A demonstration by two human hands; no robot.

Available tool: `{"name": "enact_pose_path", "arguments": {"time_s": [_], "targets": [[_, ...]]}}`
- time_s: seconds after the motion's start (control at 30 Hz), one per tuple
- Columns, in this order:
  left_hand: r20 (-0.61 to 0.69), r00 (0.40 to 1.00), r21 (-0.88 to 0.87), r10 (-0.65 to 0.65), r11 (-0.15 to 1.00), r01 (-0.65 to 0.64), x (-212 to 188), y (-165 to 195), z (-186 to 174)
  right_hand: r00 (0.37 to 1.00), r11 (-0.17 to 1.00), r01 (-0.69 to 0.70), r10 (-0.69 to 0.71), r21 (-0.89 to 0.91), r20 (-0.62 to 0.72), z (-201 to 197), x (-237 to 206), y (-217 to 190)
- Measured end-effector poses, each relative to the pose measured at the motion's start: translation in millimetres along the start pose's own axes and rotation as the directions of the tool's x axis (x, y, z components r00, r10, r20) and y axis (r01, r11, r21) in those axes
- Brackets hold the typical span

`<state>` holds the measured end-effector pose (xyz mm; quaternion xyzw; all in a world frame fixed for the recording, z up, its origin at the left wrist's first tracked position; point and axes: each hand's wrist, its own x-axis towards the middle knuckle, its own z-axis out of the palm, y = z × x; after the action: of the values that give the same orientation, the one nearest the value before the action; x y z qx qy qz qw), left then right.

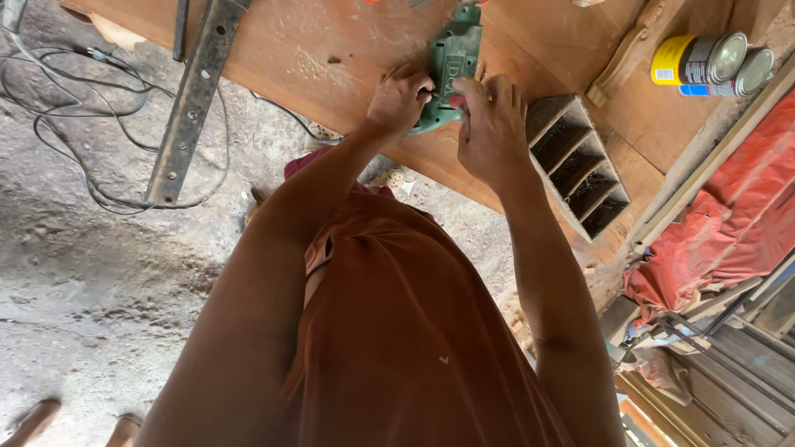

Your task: The person rummages through a toolbox to find a screwdriver, then walks to a workbench. They use the screwdriver to adjust the chuck of a green corded drill, tightening it by hand.

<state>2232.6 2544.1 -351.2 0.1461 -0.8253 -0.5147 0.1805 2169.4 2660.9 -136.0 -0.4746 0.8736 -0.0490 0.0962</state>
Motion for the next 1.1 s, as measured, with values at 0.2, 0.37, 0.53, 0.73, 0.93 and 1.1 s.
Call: {"name": "enact_pose_path", "arguments": {"time_s": [0.2, 0.37, 0.53, 0.73, 0.93, 1.1], "targets": [[0.035, 0.998, -0.014, -0.047, 0.999, 0.048, 4.2, 2.8, -4.2, 0.918, 0.938, -0.346, 0.339, -0.003, 0.204, -2.9, 3.5, -2.7], [0.014, 1.0, -0.009, -0.007, 1.0, 0.007, 6.7, 7.6, -9.0, 0.997, 0.997, 0.075, -0.075, 0.006, -0.017, -7.8, 4.4, -3.7], [0.0, 1.0, -0.013, 0.007, 1.0, -0.007, 4.4, 7.4, -7.1, 0.957, 0.972, -0.229, 0.235, -0.055, 0.171, -6.6, 1.3, 4.1], [0.012, 1.0, -0.023, -0.001, 1.0, 0.001, 3.3, 1.2, -3.2, 0.981, 0.989, 0.141, -0.134, 0.038, -0.141, -3.8, -1.7, 0.9], [0.009, 0.999, -0.029, 0.047, 0.998, -0.047, 3.7, -1.9, -4.1, 0.939, 0.961, -0.268, 0.278, -0.074, 0.203, -3.3, -0.3, -3.3], [0.036, 0.999, -0.001, 0.039, 0.999, -0.039, 4.1, -0.4, -3.6, 0.999, 0.988, 0.036, -0.029, -0.152, 0.045, -1.7, 3.4, 6.8]]}}
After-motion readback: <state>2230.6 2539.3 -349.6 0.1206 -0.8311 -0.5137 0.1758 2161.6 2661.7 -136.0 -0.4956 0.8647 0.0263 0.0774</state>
